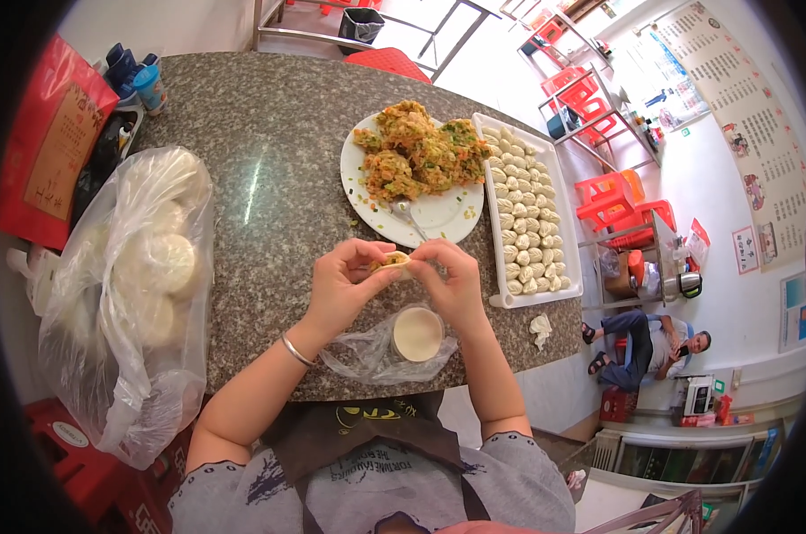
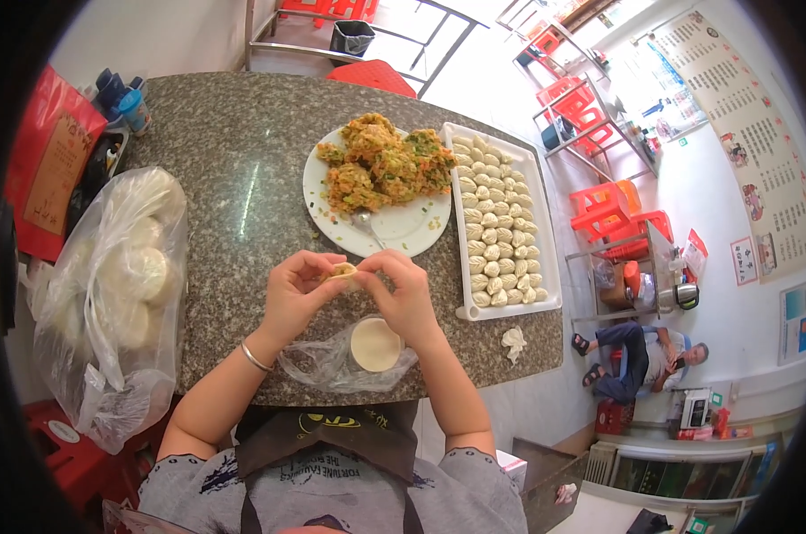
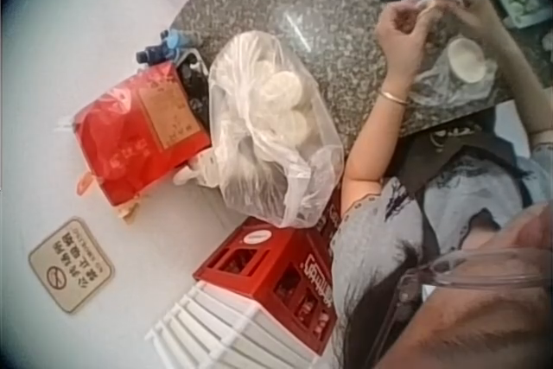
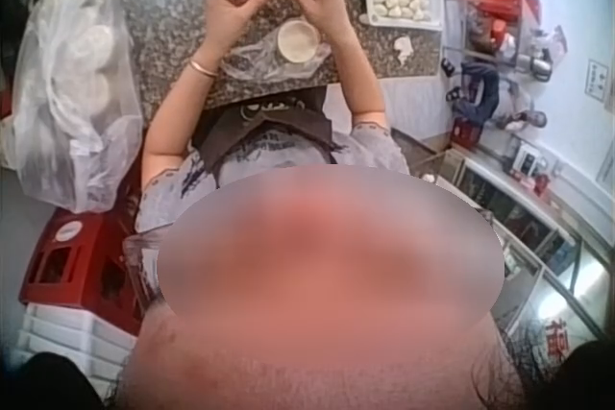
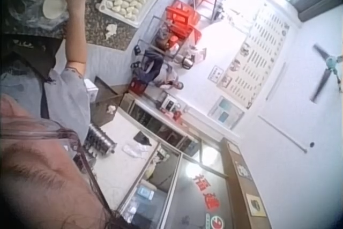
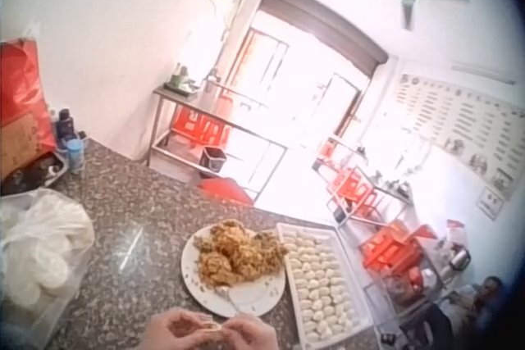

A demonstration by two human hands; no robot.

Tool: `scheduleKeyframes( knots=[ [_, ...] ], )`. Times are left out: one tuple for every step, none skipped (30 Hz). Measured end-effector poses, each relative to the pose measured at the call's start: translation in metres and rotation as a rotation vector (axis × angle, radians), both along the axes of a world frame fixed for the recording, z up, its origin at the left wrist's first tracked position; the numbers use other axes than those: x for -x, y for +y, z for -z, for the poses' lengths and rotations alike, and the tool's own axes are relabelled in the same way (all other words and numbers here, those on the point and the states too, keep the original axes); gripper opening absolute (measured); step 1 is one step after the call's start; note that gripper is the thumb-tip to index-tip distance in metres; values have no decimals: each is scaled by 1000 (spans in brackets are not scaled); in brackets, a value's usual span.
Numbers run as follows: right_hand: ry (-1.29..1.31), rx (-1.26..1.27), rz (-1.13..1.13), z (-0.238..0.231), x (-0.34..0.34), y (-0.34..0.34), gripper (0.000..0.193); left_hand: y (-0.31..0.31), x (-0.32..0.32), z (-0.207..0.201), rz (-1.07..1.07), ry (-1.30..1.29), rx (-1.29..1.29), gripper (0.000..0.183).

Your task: The person is filling and folding dumpling wrappers at a restaurant table.

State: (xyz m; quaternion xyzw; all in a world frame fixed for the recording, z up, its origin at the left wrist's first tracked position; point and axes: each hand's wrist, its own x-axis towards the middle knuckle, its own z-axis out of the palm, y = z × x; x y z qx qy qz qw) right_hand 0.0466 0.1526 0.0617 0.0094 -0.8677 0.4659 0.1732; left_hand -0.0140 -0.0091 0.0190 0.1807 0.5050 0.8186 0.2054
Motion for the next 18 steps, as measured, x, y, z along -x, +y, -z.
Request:
scheduleKeyframes(
  knots=[
    [-9, 13, 26, 1, 0, 1, 6, 0, 0, 1, 1, 0, 0, 13],
    [-9, 12, 27, 0, -1, 2, 6, 1, 0, 3, 22, -5, -41, 12],
    [-67, 49, 16, -2, -2, 5, 6, 1, 0, 4, 41, -11, -82, 12],
    [-126, 85, 5, -3, -2, 6, 6, 1, 0, 4, 40, -12, -82, 12],
    [-127, 85, 4, -4, 0, 7, 6, 0, 0, 3, 62, 13, -82, 12],
    [-95, 72, -35, -6, 3, 8, 6, 1, 0, 3, 84, 37, -83, 12],
    [-63, 59, -74, -8, 4, 8, 6, 1, -1, 3, 83, 36, -83, 12],
    [-64, 59, -74, -8, 3, 8, 6, 2, -2, 4, 82, 26, -112, 11],
    [-69, 41, -69, -8, 2, 6, 6, 2, -2, 4, 82, 17, -141, 11],
    [-74, 23, -64, -8, 1, 5, 6, 1, -2, 4, 83, 17, -140, 11],
    [-74, 24, -64, -7, -1, 3, 6, 1, -2, 4, 76, 14, -106, 12],
    [-60, 17, -36, -5, -2, 1, 6, 0, -2, 4, 69, 11, -71, 13],
    [-46, 10, -8, -3, -2, 0, 7, 0, -1, 2, 69, 11, -71, 13],
    [-46, 11, -8, -2, -1, 0, 7, 0, 0, 0, 52, -14, -30, 15],
    [-3, -18, -29, -1, -1, 0, 6, 0, 0, -2, 35, -38, 10, 16],
    [40, -46, -51, 0, -1, 0, 6, 0, -1, -3, 35, -39, 11, 16],
    [40, -45, -51, 1, -1, -1, 6, 1, -2, -3, -10, -32, -17, 17],
    [66, -23, -6, 2, -1, -2, 5, 1, -2, -4, -55, -25, -44, 18]
  ],
)
